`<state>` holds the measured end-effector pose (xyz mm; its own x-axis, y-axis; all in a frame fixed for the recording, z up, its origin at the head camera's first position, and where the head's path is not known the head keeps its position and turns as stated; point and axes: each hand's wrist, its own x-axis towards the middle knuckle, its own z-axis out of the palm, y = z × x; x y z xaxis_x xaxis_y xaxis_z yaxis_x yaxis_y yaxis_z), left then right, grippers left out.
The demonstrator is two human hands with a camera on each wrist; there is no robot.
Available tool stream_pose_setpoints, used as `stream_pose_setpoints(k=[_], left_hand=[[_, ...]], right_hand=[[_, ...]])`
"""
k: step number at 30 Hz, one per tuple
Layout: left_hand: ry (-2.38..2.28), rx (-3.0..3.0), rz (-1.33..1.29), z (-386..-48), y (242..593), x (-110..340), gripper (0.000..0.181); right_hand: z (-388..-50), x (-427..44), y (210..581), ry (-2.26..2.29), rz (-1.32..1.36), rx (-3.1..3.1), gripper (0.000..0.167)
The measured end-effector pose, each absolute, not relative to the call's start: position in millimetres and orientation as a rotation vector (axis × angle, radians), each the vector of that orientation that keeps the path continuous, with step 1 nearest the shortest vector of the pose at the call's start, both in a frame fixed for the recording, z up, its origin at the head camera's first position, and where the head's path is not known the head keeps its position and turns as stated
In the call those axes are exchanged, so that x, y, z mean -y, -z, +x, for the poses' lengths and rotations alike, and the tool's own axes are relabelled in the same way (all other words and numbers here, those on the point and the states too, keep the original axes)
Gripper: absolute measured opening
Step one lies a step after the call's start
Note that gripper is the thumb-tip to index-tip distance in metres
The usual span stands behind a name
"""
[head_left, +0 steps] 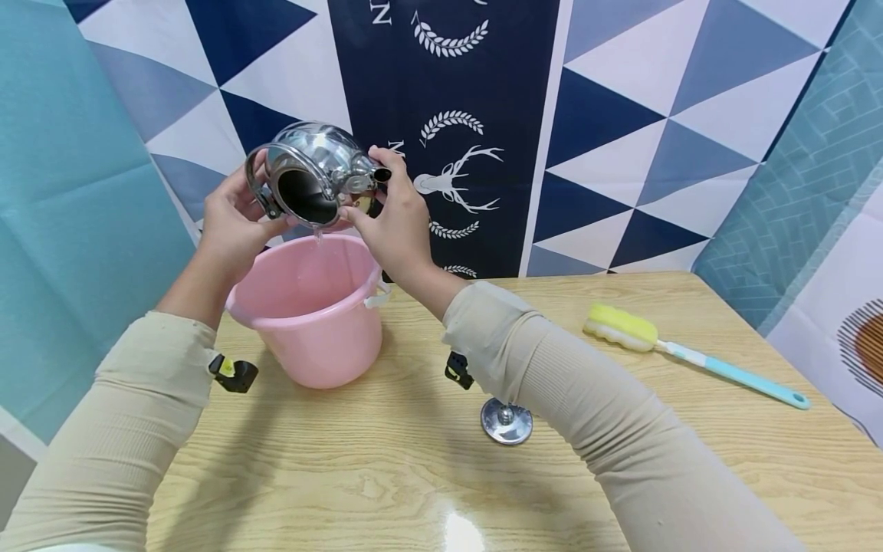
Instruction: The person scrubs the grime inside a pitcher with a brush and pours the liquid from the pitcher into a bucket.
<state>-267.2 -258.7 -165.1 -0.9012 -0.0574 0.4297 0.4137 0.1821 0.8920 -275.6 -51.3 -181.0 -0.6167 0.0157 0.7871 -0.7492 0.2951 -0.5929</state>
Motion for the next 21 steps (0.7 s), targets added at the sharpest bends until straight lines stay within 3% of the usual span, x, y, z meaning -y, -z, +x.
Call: stream_pose_setpoints(k=[21], left_hand=[[1.819, 1.997, -0.36, -265.6, 167.0, 253.5, 0.079]], right_hand=[[-274.4, 45.7, 180.9, -1.312, 0.684, 1.9, 0.074]])
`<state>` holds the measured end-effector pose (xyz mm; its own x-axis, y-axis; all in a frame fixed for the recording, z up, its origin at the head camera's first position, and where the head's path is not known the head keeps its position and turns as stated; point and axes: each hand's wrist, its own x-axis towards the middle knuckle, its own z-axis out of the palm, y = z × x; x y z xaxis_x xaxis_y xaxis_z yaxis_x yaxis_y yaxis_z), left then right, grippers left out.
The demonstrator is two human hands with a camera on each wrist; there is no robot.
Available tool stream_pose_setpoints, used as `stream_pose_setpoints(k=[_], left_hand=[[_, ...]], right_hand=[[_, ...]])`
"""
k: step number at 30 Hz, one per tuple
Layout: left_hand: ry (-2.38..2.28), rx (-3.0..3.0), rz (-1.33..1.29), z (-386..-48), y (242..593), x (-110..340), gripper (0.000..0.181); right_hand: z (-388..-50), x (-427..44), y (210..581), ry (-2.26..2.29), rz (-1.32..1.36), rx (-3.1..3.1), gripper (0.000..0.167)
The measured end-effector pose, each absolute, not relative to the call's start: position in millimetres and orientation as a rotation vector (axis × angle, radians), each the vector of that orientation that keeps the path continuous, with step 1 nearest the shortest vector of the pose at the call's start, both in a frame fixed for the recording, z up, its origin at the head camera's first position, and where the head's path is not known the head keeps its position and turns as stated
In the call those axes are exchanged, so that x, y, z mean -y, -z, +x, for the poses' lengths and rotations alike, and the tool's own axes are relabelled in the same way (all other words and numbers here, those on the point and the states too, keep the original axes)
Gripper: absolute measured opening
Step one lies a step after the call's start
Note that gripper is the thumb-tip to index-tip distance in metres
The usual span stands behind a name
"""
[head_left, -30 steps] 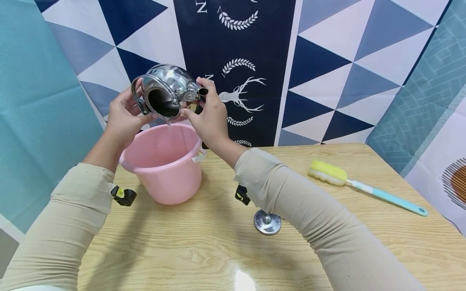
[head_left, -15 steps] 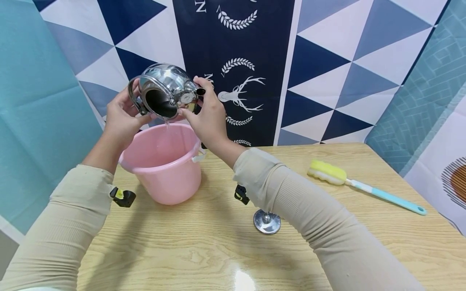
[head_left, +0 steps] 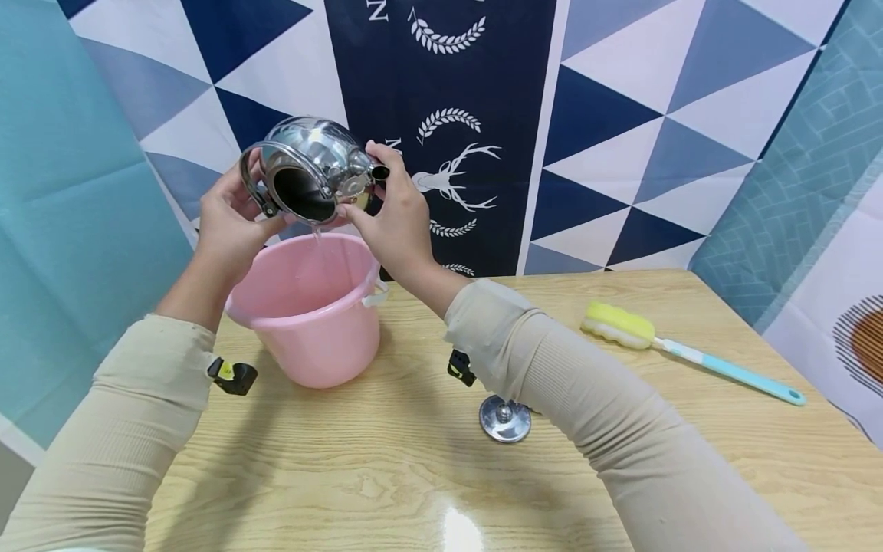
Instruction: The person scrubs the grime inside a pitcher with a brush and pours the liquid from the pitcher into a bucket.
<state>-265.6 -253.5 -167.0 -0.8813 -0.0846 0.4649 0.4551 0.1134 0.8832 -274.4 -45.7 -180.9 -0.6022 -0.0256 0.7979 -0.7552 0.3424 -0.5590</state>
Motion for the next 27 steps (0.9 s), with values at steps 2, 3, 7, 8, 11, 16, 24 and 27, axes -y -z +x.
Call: stream_pose_setpoints(k=[2, 3, 7, 8, 11, 16, 24, 27], left_hand=[[1.809, 2.007, -0.354, -265.1, 167.2, 253.4, 0.079], [1.793, 2.023, -0.345, -264.8, 167.5, 253.4, 0.079], [1.777, 2.041, -0.314, -263.8, 168.8, 252.9, 0.08], [1.78, 2.04, -0.305, -263.6, 169.1, 252.8, 0.08], [1.791, 2.029, -0.292, -263.1, 169.9, 251.8, 0.08], [1.778, 2.015, -0.315, -263.0, 171.9, 250.8, 0.076], [1.788, 1.99, -0.321, -261.4, 173.2, 249.5, 0.076], [1.79, 1.98, -0.322, -261.1, 172.9, 249.0, 0.075]], right_hand=[[-274.1, 44.8, 180.8, -1.298, 0.687, 1.9, 0.073], [-273.9, 44.5, 180.7, -1.294, 0.689, 1.902, 0.073], [-273.8, 44.5, 181.3, -1.297, 0.706, 1.898, 0.073], [-273.7, 44.6, 181.6, -1.299, 0.708, 1.897, 0.073], [-273.4, 44.7, 182.6, -1.305, 0.712, 1.895, 0.073], [-272.3, 44.1, 184.8, -1.315, 0.715, 1.896, 0.073], [-271.1, 43.4, 186.2, -1.307, 0.719, 1.878, 0.073], [-271.4, 43.5, 185.8, -1.293, 0.72, 1.868, 0.073]])
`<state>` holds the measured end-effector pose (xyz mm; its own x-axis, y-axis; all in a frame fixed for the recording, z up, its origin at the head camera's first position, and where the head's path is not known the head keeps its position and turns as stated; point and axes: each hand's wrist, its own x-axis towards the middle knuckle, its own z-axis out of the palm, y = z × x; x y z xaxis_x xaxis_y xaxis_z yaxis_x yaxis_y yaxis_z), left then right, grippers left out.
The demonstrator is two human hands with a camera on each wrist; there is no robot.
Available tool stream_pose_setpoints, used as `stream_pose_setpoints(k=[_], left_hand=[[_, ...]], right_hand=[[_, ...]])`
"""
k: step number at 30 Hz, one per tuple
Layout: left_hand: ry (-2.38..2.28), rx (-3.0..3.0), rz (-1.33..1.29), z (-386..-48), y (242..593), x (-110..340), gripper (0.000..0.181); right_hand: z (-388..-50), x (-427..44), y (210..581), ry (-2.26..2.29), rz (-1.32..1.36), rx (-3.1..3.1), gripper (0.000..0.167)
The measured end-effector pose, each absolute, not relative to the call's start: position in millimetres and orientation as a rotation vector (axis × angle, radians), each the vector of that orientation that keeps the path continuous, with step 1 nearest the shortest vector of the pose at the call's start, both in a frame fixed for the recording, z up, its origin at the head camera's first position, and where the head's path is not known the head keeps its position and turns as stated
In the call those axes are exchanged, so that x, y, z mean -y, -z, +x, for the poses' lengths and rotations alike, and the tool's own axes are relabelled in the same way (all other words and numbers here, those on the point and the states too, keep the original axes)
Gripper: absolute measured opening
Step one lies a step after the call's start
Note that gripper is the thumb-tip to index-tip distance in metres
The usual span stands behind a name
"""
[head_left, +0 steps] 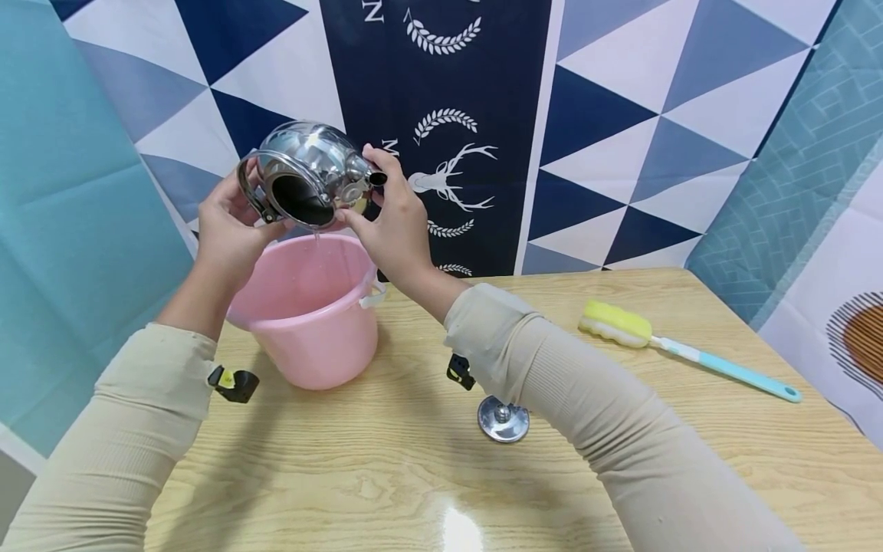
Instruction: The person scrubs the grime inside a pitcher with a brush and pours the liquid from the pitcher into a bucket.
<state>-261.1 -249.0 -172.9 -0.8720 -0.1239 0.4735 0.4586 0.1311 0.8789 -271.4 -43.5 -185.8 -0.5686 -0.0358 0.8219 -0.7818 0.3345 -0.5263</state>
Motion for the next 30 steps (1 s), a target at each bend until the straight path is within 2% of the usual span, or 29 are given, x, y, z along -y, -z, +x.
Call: stream_pose_setpoints(k=[11, 19, 30], left_hand=[[1.819, 1.929, -0.337, -262.4, 172.4, 250.3, 0.072], [1.871, 1.927, -0.26, -262.7, 166.5, 250.8, 0.082], [1.921, 1.889, -0.261, -261.7, 167.1, 248.6, 0.085]], right_hand=[[-272.3, 44.6, 184.8, -1.249, 0.74, 1.87, 0.072], [-271.9, 44.6, 182.4, -1.216, 0.766, 1.859, 0.069], [-271.3, 43.7, 185.2, -1.204, 0.798, 1.841, 0.069]])
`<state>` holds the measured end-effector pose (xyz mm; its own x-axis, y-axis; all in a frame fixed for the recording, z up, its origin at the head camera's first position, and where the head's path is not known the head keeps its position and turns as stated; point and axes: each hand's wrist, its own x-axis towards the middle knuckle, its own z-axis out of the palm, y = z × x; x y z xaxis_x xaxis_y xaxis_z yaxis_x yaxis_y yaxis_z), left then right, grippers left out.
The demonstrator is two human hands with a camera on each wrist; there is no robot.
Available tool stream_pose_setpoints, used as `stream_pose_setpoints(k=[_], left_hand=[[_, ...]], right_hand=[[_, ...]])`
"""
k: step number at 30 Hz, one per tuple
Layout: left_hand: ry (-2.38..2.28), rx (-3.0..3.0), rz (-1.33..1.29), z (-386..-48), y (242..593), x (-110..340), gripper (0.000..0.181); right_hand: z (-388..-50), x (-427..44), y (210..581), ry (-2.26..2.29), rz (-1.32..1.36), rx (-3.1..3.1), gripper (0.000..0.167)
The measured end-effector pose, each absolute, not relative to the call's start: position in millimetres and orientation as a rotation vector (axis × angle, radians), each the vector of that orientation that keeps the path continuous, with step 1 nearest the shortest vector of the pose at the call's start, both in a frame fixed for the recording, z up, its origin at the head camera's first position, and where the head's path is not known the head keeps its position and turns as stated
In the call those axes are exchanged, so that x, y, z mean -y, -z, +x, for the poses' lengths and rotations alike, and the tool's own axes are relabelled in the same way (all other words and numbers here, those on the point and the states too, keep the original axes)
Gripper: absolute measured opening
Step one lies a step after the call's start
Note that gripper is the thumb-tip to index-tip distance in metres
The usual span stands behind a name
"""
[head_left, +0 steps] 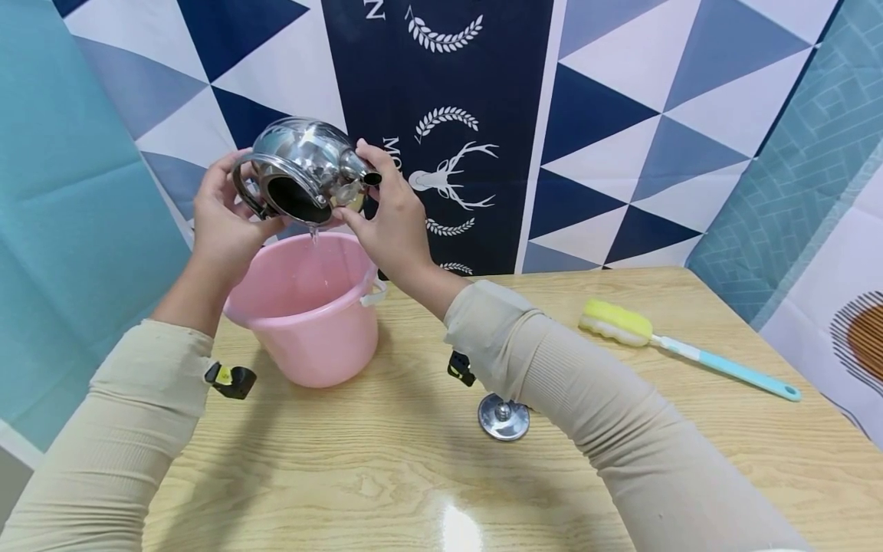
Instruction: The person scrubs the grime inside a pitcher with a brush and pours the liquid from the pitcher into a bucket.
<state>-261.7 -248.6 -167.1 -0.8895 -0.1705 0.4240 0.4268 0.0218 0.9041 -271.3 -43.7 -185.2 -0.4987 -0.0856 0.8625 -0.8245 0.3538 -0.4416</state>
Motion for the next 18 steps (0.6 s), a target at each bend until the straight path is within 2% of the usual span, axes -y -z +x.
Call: stream_pose_setpoints(k=[18], left_hand=[[1.785, 1.962, -0.224, -262.2, 171.2, 247.9, 0.087]], right_hand=[[-272.7, 41.5, 187.8, -1.162, 0.853, 1.835, 0.068]])
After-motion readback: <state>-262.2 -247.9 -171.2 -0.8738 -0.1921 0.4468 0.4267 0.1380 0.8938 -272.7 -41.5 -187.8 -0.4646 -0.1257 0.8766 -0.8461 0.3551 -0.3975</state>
